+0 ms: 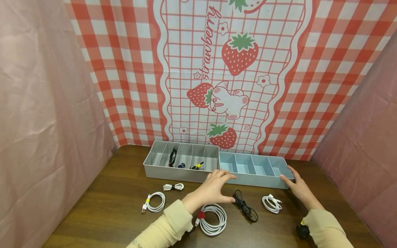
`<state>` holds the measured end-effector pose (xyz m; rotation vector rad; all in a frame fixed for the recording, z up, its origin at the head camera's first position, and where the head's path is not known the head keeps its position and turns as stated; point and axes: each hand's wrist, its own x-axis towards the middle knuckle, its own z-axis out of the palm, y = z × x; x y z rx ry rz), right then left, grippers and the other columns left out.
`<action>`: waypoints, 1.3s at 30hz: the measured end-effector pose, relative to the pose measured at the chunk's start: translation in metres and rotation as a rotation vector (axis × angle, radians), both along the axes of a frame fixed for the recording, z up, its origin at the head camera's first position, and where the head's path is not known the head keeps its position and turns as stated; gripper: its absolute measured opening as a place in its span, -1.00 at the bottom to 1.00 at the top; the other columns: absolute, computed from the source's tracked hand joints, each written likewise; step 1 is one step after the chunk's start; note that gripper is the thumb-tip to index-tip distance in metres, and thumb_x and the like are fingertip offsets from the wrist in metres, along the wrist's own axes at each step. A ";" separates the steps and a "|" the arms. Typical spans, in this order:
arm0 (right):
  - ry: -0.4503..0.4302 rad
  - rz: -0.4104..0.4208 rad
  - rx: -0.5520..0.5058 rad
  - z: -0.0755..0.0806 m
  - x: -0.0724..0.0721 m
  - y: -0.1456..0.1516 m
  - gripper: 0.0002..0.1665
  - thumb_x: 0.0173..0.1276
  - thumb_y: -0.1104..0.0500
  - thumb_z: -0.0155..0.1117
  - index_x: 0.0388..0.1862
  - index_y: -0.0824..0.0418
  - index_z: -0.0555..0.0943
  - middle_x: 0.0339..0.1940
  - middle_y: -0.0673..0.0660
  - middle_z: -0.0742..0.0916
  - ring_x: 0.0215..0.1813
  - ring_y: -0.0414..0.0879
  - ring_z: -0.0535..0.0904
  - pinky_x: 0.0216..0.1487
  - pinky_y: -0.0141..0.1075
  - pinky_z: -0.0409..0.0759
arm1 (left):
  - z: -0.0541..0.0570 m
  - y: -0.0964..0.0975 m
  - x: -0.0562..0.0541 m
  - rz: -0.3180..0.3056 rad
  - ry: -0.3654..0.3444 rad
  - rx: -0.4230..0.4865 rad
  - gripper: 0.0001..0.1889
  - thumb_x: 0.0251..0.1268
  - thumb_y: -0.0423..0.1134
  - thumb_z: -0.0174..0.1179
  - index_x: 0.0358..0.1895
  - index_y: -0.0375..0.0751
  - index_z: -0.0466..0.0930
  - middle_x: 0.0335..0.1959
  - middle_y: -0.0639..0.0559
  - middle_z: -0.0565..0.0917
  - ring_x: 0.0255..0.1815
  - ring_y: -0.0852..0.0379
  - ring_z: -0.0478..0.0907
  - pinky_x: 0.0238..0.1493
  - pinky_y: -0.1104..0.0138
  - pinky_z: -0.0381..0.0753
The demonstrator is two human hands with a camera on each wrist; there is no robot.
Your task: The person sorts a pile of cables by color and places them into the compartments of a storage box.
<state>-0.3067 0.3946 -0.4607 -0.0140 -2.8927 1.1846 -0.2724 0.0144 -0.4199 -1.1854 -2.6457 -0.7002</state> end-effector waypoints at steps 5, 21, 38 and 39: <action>-0.009 0.006 -0.003 0.000 0.000 0.000 0.02 0.43 -0.23 -0.03 0.52 0.29 -0.27 0.43 0.58 -0.06 0.39 0.54 -0.10 0.22 0.39 -0.02 | -0.008 0.004 -0.003 -0.003 -0.054 -0.030 -0.23 0.02 0.15 0.36 0.35 0.17 0.29 0.30 0.07 0.35 0.33 0.04 0.22 0.28 0.03 0.23; -0.011 0.006 -0.002 0.001 0.000 0.000 0.02 0.43 -0.22 -0.03 0.52 0.28 -0.26 0.42 0.60 -0.02 0.38 0.53 -0.05 0.23 0.38 0.01 | -0.028 0.012 -0.016 0.011 -0.073 -0.137 -0.16 -0.06 0.16 0.40 0.37 0.18 0.27 0.29 0.07 0.38 0.23 0.10 0.27 0.16 0.18 0.29; -0.016 0.007 0.006 0.004 0.001 -0.002 0.01 0.44 -0.21 -0.04 0.51 0.30 -0.26 0.42 0.60 -0.04 0.38 0.54 -0.07 0.23 0.38 -0.01 | -0.034 0.021 -0.032 -0.119 -0.104 -0.264 -0.17 -0.05 0.11 0.41 0.37 0.10 0.29 0.25 0.10 0.41 0.14 0.16 0.30 0.11 0.31 0.29; -0.016 0.008 0.006 0.005 0.002 -0.002 0.01 0.44 -0.21 -0.04 0.51 0.30 -0.27 0.42 0.60 -0.04 0.38 0.54 -0.08 0.23 0.38 -0.02 | -0.034 0.021 -0.033 -0.122 -0.098 -0.273 -0.17 -0.05 0.11 0.41 0.37 0.11 0.29 0.25 0.11 0.41 0.14 0.16 0.30 0.11 0.31 0.29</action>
